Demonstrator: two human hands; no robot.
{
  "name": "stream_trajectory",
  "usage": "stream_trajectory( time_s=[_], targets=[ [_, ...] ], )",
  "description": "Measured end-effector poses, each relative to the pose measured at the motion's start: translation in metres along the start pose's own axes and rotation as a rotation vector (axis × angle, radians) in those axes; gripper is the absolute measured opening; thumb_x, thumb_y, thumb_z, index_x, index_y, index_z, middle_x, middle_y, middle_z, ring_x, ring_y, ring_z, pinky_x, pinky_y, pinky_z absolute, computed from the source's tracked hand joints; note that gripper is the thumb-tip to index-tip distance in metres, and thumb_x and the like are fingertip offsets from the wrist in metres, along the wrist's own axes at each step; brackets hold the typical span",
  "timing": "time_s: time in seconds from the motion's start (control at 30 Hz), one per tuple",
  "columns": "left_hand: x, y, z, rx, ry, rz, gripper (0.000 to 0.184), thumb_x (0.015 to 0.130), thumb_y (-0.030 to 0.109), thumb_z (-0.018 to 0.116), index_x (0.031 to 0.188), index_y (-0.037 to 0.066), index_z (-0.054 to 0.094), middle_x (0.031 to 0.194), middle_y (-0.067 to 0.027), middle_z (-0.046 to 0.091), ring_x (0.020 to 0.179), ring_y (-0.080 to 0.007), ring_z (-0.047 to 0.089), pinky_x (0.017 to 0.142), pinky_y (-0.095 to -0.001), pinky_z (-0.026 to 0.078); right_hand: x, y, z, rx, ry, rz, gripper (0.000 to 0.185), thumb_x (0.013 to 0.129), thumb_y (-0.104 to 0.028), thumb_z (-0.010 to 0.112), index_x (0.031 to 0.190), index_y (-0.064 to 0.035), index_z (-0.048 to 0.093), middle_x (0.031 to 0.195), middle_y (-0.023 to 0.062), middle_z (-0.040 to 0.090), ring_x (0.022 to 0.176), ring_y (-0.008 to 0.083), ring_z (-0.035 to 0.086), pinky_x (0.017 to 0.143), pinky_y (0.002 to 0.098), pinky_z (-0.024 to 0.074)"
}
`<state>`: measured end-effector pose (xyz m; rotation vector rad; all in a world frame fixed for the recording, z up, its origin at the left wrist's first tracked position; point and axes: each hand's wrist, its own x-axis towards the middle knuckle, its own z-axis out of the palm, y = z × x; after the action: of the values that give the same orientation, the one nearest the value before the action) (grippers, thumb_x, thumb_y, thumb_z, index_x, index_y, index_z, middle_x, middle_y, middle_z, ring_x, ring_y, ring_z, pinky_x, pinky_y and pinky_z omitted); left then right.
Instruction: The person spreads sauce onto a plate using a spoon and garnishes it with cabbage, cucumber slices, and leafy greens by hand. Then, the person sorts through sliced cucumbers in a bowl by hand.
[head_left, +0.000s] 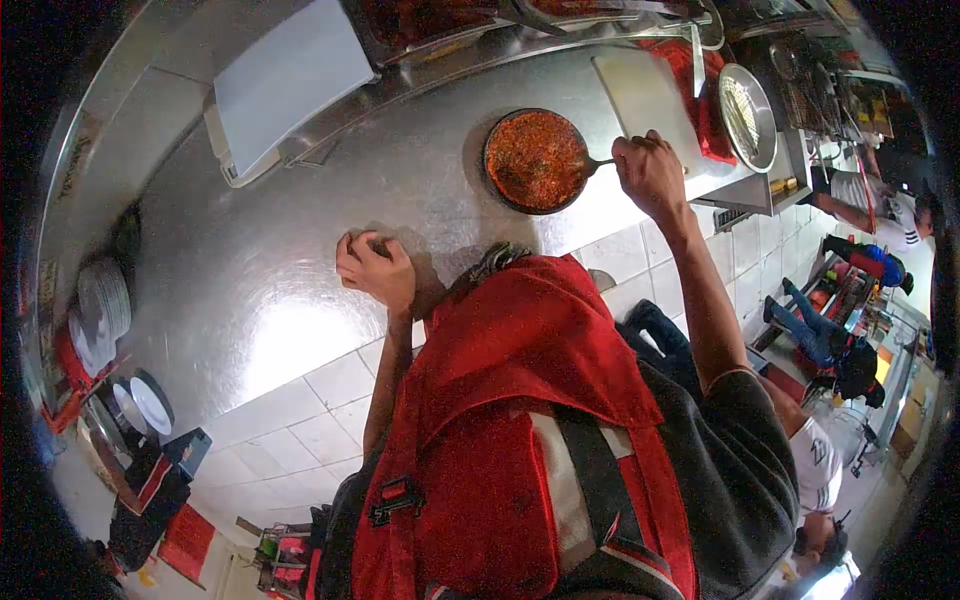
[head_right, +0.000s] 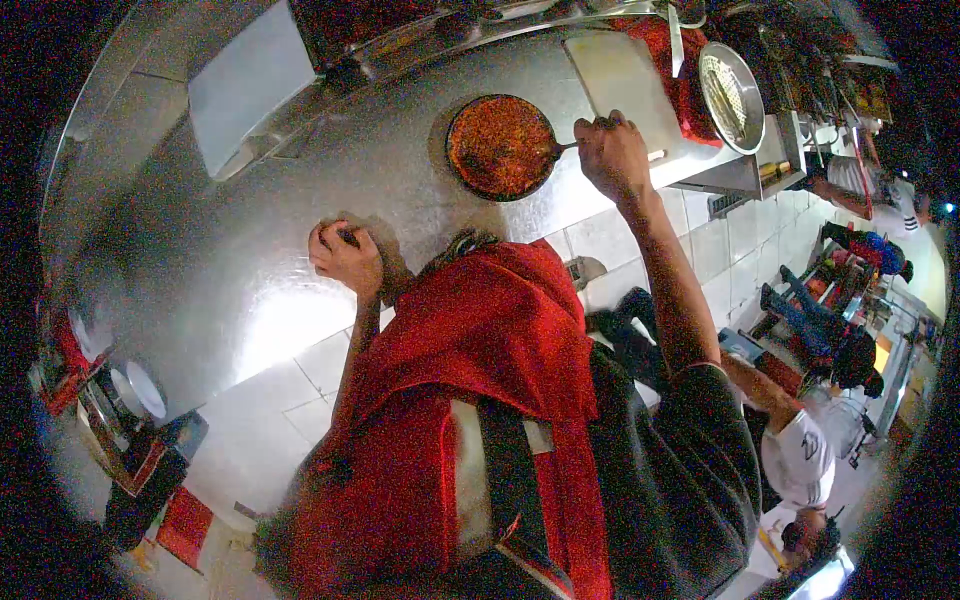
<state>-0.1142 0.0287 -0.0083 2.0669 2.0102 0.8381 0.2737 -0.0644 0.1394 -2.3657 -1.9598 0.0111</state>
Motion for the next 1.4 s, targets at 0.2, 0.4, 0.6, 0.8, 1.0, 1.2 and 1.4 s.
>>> stream_trajectory(
  time_s=[0.2, 0.4, 0.6, 0.8, 1.0, 1.2, 1.4],
  targets=[
    [0.000, 0.000, -0.001, -0.024, -0.027, -0.009, 0.026, 0.076, 0.021, 0.066, 0.101, 0.014, 0.061, 0.132, -0.0106, 0.050, 0.122, -0.0337, 0.043, 0.100, -0.0511, 0.031, 0.009, 0.007, -0.001, -0.140, 0.056, 0.034, 0.010, 0.086, -0.012, 0.052, 0.081, -0.0071, 0.059, 0.075, 0.0154, 0.065, 0.079, 0.0366, 0.061, 0.068, 0.0500, 0.0500],
    [-0.001, 0.000, -0.001, -0.023, -0.009, -0.013, 0.026, 0.076, 0.021, 0.066, 0.101, 0.015, 0.061, 0.132, -0.0103, 0.050, 0.121, -0.0335, 0.043, 0.100, -0.0509, 0.031, 0.014, 0.001, -0.010, -0.134, 0.063, 0.019, 0.009, 0.087, -0.012, 0.053, 0.084, -0.0077, 0.060, 0.078, 0.0130, 0.066, 0.084, 0.0344, 0.060, 0.073, 0.0476, 0.0497],
    [-0.002, -0.001, -0.002, -0.020, -0.004, -0.005, 0.025, 0.077, 0.021, 0.066, 0.101, 0.015, 0.061, 0.133, -0.0115, 0.049, 0.122, -0.0342, 0.042, 0.101, -0.0508, 0.030, 0.016, 0.002, -0.002, -0.132, 0.053, -0.061, 0.009, 0.087, -0.013, 0.053, 0.086, -0.0080, 0.060, 0.077, 0.0109, 0.064, 0.085, 0.0323, 0.059, 0.072, 0.0462, 0.0479],
    [-0.001, -0.002, -0.002, -0.032, -0.008, -0.004, 0.026, 0.077, 0.020, 0.066, 0.102, 0.015, 0.061, 0.133, -0.0116, 0.049, 0.122, -0.0338, 0.042, 0.100, -0.0510, 0.031, 0.017, 0.001, -0.016, -0.164, 0.122, -0.031, 0.009, 0.086, -0.014, 0.054, 0.085, -0.0082, 0.061, 0.079, 0.0103, 0.065, 0.087, 0.0316, 0.059, 0.073, 0.0454, 0.0483],
    [0.000, -0.003, -0.003, -0.033, -0.011, -0.003, 0.025, 0.077, 0.020, 0.066, 0.102, 0.014, 0.061, 0.133, -0.0119, 0.049, 0.121, -0.0338, 0.042, 0.100, -0.0506, 0.031, 0.001, 0.005, -0.015, -0.185, 0.081, -0.014, 0.009, 0.086, -0.014, 0.056, 0.084, -0.0073, 0.061, 0.080, 0.0122, 0.064, 0.082, 0.0335, 0.060, 0.071, 0.0471, 0.0496],
    [-0.001, -0.002, -0.006, -0.033, -0.010, -0.014, 0.025, 0.077, 0.020, 0.066, 0.100, 0.014, 0.061, 0.134, -0.0122, 0.049, 0.122, -0.0345, 0.042, 0.099, -0.0511, 0.030, -0.012, -0.001, -0.019, 0.015, 0.211, 0.095, 0.008, 0.087, -0.012, 0.059, 0.081, -0.0072, 0.061, 0.068, 0.0140, 0.060, 0.068, 0.0385, 0.058, 0.064, 0.0484, 0.0490],
    [0.001, -0.002, -0.005, -0.023, -0.007, 0.020, 0.027, 0.077, 0.020, 0.065, 0.102, 0.013, 0.059, 0.134, -0.0134, 0.049, 0.123, -0.0357, 0.042, 0.101, -0.0519, 0.029, -0.017, 0.009, -0.024, 0.467, 0.257, 0.471, 0.006, 0.084, -0.008, 0.069, 0.089, -0.0078, 0.068, 0.078, 0.0158, 0.070, 0.070, 0.0308, 0.070, 0.064, 0.0371, 0.0535]
  ],
)
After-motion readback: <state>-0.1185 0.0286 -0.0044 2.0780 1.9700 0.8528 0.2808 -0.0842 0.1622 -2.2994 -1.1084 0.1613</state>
